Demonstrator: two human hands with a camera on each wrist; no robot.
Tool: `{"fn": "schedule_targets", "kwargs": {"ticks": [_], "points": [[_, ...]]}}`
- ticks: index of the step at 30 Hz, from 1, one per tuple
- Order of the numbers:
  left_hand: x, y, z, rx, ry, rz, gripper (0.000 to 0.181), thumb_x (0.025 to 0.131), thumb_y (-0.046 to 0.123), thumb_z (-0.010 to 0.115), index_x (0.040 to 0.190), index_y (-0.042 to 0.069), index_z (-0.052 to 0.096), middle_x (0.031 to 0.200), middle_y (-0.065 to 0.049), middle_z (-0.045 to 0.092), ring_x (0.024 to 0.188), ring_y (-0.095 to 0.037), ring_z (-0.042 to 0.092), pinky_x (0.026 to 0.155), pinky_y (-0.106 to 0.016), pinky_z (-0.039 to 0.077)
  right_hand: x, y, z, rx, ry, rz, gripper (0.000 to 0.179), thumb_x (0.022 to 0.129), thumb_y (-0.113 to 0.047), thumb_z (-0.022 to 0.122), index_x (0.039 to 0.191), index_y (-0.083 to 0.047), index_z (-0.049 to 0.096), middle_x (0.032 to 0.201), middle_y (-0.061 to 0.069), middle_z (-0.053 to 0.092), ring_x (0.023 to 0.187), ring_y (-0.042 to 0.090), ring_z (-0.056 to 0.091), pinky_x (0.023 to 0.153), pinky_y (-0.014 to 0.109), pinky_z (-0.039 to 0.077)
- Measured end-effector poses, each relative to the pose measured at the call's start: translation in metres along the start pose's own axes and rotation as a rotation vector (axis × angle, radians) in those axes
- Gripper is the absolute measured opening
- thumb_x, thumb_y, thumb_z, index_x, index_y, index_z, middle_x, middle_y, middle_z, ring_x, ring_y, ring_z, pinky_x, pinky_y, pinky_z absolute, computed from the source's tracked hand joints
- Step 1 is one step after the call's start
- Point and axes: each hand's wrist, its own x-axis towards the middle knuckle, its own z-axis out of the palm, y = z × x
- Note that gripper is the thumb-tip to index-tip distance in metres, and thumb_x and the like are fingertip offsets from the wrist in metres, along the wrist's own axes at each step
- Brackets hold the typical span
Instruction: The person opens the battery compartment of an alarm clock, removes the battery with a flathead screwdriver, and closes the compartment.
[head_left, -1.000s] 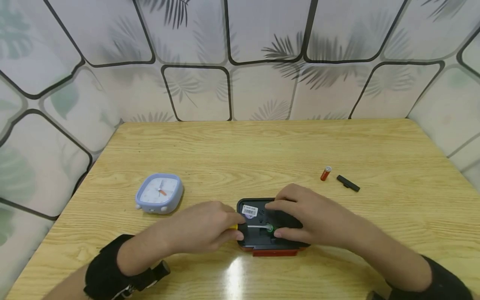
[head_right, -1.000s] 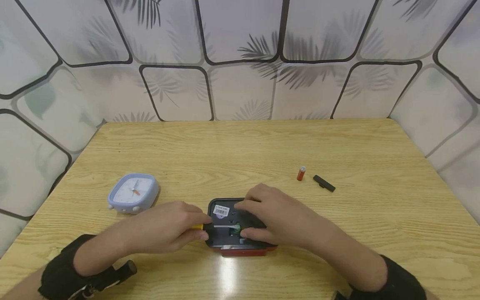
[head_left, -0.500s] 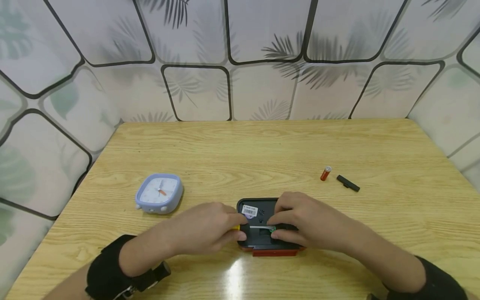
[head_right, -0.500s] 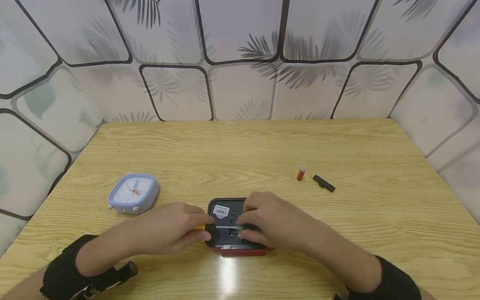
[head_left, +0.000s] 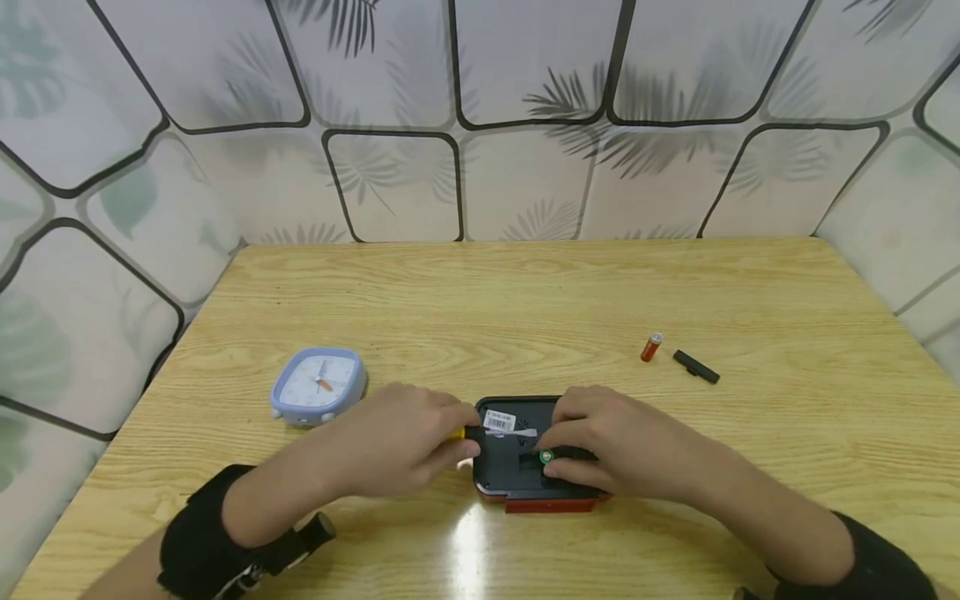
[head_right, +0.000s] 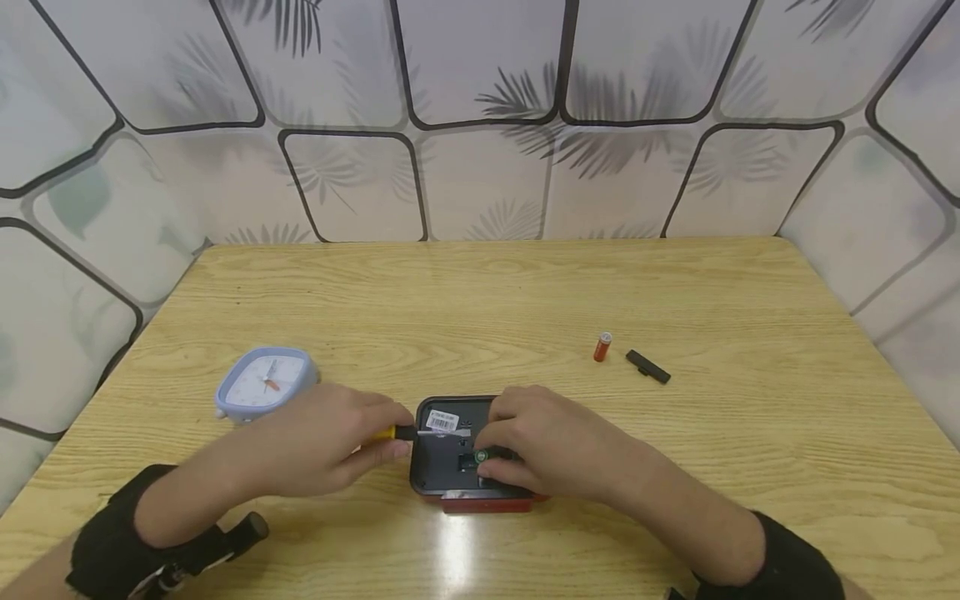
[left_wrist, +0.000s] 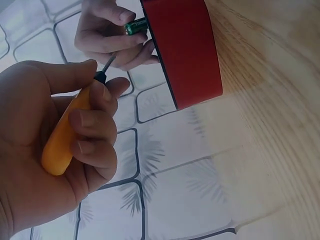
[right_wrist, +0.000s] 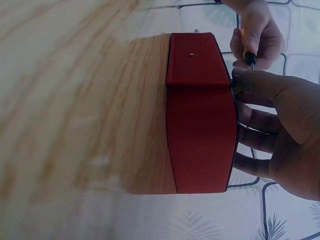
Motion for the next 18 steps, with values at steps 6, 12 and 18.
{"fn": "schedule_targets", "kwargs": {"ticks": [6, 12, 18], "points": [[0.0018, -0.0036, 0.0016, 0.073, 0.025, -0.041, 0.02, 0.1, 0.028, 0.059, 0.102, 0.01, 0.067, 0.077, 0.008, 0.065, 0.056, 0.002, 0.047, 0.051, -0.017, 0.043, -0.0008, -0.0003, -0.0003, -0.003, -0.001, 0.002, 0.013, 0.091, -0.033, 0.073, 0.098, -0.023, 0.078, 0.093, -0.013, 0.06, 0.086, 0.002, 0.054, 0.076, 0.025, 0.053], [0.002, -0.0078, 0.0036, 0.157, 0.057, -0.137, 0.02, 0.099, 0.029, 0.06, 0.087, 0.013, 0.06, 0.061, 0.01, 0.052, 0.05, -0.003, 0.042, 0.043, -0.02, 0.034, -0.0009, 0.0, 0.0001, -0.018, 0.02, -0.023, 0.011, 0.09, -0.03, 0.075, 0.096, -0.021, 0.077, 0.091, -0.012, 0.06, 0.085, 0.002, 0.054, 0.076, 0.025, 0.054], [0.0011, -0.0089, 0.0024, 0.158, -0.015, -0.319, 0.028, 0.096, 0.027, 0.065, 0.077, 0.01, 0.053, 0.059, 0.003, 0.047, 0.051, -0.011, 0.046, 0.043, -0.026, 0.038, -0.0012, 0.0002, 0.0012, -0.041, 0.037, -0.051, 0.01, 0.088, -0.028, 0.077, 0.094, -0.02, 0.077, 0.09, -0.012, 0.061, 0.085, 0.003, 0.055, 0.076, 0.025, 0.054]]}}
